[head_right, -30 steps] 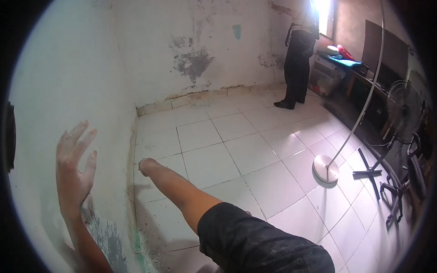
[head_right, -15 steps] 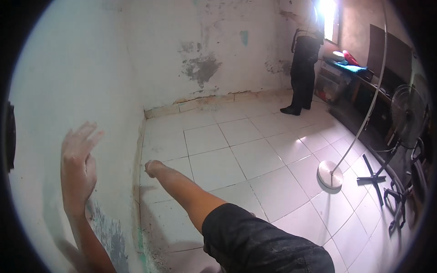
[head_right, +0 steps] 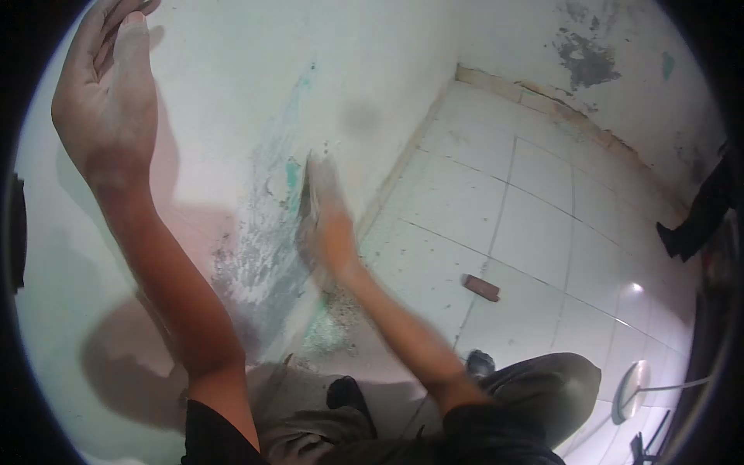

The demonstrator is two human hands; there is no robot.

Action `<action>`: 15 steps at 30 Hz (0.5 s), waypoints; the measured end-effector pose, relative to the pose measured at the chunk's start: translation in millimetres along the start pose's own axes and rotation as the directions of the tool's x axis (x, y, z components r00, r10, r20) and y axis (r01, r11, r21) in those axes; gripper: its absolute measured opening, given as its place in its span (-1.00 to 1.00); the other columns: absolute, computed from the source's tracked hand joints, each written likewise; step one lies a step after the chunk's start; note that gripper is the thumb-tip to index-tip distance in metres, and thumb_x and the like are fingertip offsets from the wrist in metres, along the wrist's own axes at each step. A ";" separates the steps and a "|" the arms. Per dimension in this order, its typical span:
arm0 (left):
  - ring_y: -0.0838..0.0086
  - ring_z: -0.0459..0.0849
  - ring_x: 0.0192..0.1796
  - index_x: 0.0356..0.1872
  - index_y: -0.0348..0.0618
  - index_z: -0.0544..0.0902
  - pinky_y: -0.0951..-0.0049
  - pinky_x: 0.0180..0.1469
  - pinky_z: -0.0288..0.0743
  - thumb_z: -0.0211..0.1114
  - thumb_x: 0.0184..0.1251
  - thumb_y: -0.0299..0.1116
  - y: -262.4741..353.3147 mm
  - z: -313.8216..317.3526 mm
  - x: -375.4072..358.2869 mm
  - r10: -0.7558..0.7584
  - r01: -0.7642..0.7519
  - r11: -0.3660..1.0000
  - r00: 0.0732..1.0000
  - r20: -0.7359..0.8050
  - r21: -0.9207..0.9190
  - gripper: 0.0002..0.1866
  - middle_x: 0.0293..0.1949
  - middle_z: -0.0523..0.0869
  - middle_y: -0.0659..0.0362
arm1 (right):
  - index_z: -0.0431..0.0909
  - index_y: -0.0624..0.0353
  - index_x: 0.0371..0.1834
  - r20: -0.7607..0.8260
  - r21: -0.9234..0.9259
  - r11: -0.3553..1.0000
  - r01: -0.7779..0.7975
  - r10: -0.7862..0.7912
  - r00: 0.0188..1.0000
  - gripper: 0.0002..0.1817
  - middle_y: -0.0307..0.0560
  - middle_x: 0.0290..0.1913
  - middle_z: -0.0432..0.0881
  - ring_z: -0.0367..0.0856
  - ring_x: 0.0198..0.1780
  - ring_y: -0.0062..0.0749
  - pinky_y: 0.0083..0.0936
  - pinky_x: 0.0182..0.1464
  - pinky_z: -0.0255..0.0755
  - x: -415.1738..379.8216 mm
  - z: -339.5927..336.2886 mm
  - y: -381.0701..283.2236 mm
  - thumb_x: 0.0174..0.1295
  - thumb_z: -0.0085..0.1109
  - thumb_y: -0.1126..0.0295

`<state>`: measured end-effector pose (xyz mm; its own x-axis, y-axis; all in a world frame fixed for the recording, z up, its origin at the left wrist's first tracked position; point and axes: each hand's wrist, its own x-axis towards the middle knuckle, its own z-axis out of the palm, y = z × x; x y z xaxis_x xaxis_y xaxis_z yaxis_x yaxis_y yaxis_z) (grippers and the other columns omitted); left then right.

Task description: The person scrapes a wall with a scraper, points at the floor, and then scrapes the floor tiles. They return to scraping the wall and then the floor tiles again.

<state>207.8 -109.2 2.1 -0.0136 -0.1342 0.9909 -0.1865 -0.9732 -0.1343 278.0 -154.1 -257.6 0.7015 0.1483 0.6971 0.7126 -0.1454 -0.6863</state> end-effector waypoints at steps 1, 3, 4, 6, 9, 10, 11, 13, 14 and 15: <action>0.34 0.66 -0.10 0.08 -0.20 0.57 0.31 0.06 0.52 0.04 0.25 -0.61 2.0 -3.0 3.5 -0.073 0.076 0.996 0.995 0.062 -0.046 -0.63 -0.20 0.69 0.03 | 0.06 0.21 0.45 0.006 0.023 0.999 -0.029 0.029 1.000 -0.11 0.34 0.43 0.06 0.04 0.44 0.19 -0.22 0.43 0.04 -23.6 9.5 -29.9 -0.13 -0.08 0.76; 0.38 0.66 -0.16 0.03 -0.26 0.59 0.39 -0.05 0.52 0.02 0.22 -0.61 -50.3 30.5 -6.4 0.030 -0.058 0.944 0.995 -0.092 -0.324 -0.64 -0.25 0.70 0.03 | 0.05 0.25 0.45 -0.025 0.071 0.994 -0.079 0.081 0.996 -0.10 0.32 0.41 0.11 0.02 0.45 0.23 -0.14 0.45 -0.02 -50.5 37.2 -49.4 -0.15 -0.07 0.79; 0.40 0.65 -0.16 0.02 -0.26 0.60 0.42 -0.05 0.53 0.00 0.23 -0.62 -45.0 30.6 -14.0 -0.091 0.047 0.919 0.991 -0.093 -0.392 -0.64 -0.26 0.69 0.04 | 0.08 0.33 0.42 -0.080 0.017 0.996 -0.090 0.091 0.993 -0.13 0.37 0.38 0.16 0.08 0.42 0.25 -0.13 0.44 0.00 -55.3 48.2 -52.5 -0.17 -0.10 0.81; 0.41 0.65 -0.15 0.01 -0.27 0.61 0.46 -0.05 0.54 -0.01 0.23 -0.63 -40.2 24.8 -12.3 -0.189 0.130 0.877 0.978 -0.083 -0.462 -0.64 -0.26 0.69 0.06 | 0.08 0.47 0.37 -0.090 -0.086 0.987 -0.136 0.129 0.988 -0.16 0.50 0.31 0.21 0.14 0.38 0.33 -0.07 0.44 -0.02 -47.0 52.3 -63.4 -0.19 -0.13 0.83; 0.35 0.65 -0.01 0.03 -0.18 0.63 0.31 0.09 0.52 0.02 0.32 -0.51 -42.9 5.7 -19.3 -0.069 0.075 0.938 0.997 0.030 -0.339 -0.68 -0.13 0.70 0.07 | 0.15 0.45 0.35 -0.153 -0.017 0.991 -0.132 0.128 0.980 -0.18 0.46 0.29 0.28 0.21 0.37 0.27 -0.12 0.42 0.04 -50.9 58.3 -57.1 -0.20 -0.13 0.82; 0.33 0.65 0.04 0.03 -0.15 0.63 0.26 0.14 0.51 0.03 0.35 -0.48 -45.6 0.1 -20.0 -0.033 0.050 0.954 0.998 0.060 -0.296 -0.69 -0.08 0.71 0.07 | 0.15 0.45 0.35 -0.158 -0.014 0.991 -0.132 0.129 0.979 -0.18 0.46 0.29 0.28 0.21 0.37 0.27 -0.12 0.42 0.04 -52.4 56.7 -56.6 -0.20 -0.13 0.82; 0.31 0.65 0.09 0.04 -0.12 0.64 0.21 0.18 0.50 0.04 0.38 -0.44 -48.2 -2.0 -18.1 0.007 0.016 0.967 0.996 0.088 -0.256 -0.70 -0.04 0.71 0.08 | 0.20 0.44 0.33 -0.184 -0.001 0.993 -0.114 0.112 0.977 -0.20 0.43 0.27 0.32 0.24 0.35 0.23 -0.15 0.41 0.08 -53.2 53.8 -57.1 -0.20 -0.14 0.82; 0.32 0.68 0.04 0.00 -0.18 0.65 0.24 0.15 0.53 0.03 0.38 -0.46 -56.5 -4.0 -15.3 0.041 -0.025 0.967 0.998 0.055 -0.255 -0.71 -0.08 0.73 0.06 | 0.25 0.43 0.31 -0.212 0.007 0.995 -0.098 0.097 0.973 -0.22 0.40 0.26 0.35 0.28 0.34 0.20 -0.19 0.39 0.13 -52.4 50.3 -59.6 -0.20 -0.15 0.82; 0.33 0.71 -0.01 -0.03 -0.24 0.66 0.28 0.12 0.56 0.02 0.37 -0.48 -58.7 -4.5 -15.6 0.065 -0.056 0.967 0.998 0.027 -0.248 -0.72 -0.11 0.74 0.04 | 0.26 0.44 0.30 -0.221 0.046 0.995 -0.089 0.097 0.970 -0.23 0.41 0.25 0.36 0.29 0.33 0.21 -0.16 0.38 0.14 -52.6 49.1 -61.4 -0.19 -0.13 0.82; 0.33 0.71 -0.01 -0.03 -0.24 0.66 0.28 0.12 0.56 0.02 0.37 -0.48 -57.0 -6.6 -13.2 0.069 -0.058 0.965 0.997 0.033 -0.255 -0.72 -0.11 0.74 0.04 | 0.27 0.46 0.29 -0.234 0.089 0.993 -0.081 0.100 0.967 -0.25 0.41 0.24 0.37 0.30 0.32 0.22 -0.14 0.36 0.16 -53.1 49.0 -63.1 -0.18 -0.11 0.82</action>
<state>212.1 -50.7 -3.2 0.0060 -0.2070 0.9783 -0.4302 -0.8837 -0.1844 195.8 -104.9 -261.5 0.7500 -0.0997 0.6539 0.6503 -0.0695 -0.7565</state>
